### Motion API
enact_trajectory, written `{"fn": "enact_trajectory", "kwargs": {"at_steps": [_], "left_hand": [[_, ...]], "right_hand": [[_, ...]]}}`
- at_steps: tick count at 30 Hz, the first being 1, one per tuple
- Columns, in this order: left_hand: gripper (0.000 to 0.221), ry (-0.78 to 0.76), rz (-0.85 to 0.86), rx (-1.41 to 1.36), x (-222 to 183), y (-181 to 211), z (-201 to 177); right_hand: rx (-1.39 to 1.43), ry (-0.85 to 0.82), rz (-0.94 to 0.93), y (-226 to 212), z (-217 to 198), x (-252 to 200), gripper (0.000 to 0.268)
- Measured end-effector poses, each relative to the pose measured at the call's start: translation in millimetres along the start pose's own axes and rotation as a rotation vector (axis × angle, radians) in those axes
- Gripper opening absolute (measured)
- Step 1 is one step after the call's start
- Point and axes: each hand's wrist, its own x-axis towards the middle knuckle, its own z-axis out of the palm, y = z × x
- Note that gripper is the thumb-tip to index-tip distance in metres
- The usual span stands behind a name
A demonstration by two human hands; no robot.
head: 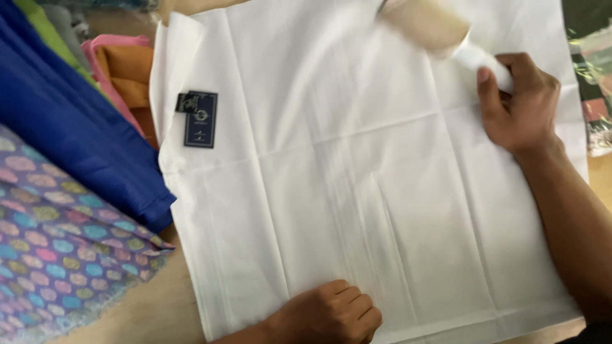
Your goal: The person unfolds a white piece of fabric on a wooden table and uses a lint roller to clean its surface.
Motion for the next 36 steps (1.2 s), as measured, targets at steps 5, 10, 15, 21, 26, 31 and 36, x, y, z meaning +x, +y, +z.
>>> {"fn": "enact_trajectory", "kwargs": {"at_steps": [5, 10, 15, 21, 26, 31, 36], "left_hand": [[0.024, 0.018, -0.023, 0.005, -3.4, 2.6, -0.1], [0.026, 0.017, -0.01, -0.019, -9.1, 5.8, 5.0], [0.025, 0.068, -0.017, -0.006, -12.0, 7.7, 7.8], [0.022, 0.132, -0.022, -0.011, -15.1, 9.9, 14.4], [0.024, 0.146, -0.029, -0.014, -16.0, 11.0, 13.8], [0.024, 0.148, -0.012, -0.046, -18.0, 11.2, 17.8], [0.023, 0.149, -0.024, -0.032, -17.4, 12.3, 19.8]], "right_hand": [[-0.01, -0.126, -0.05, 0.9, 4.3, -0.4, 0.017], [-0.099, -0.063, -0.11, 2.7, 5.7, -3.5, 0.03], [0.083, -0.104, -0.159, -13.8, 10.2, 2.7, 0.024], [-0.221, -0.202, -0.251, -60.2, 31.1, 57.6, 0.035], [-0.241, -0.05, -0.154, -88.2, 39.9, 83.1, 0.011], [0.001, -0.061, -0.208, -84.1, 44.8, 60.1, 0.025], [0.049, -0.17, -0.378, -103.2, 70.2, 75.1, 0.029]]}}
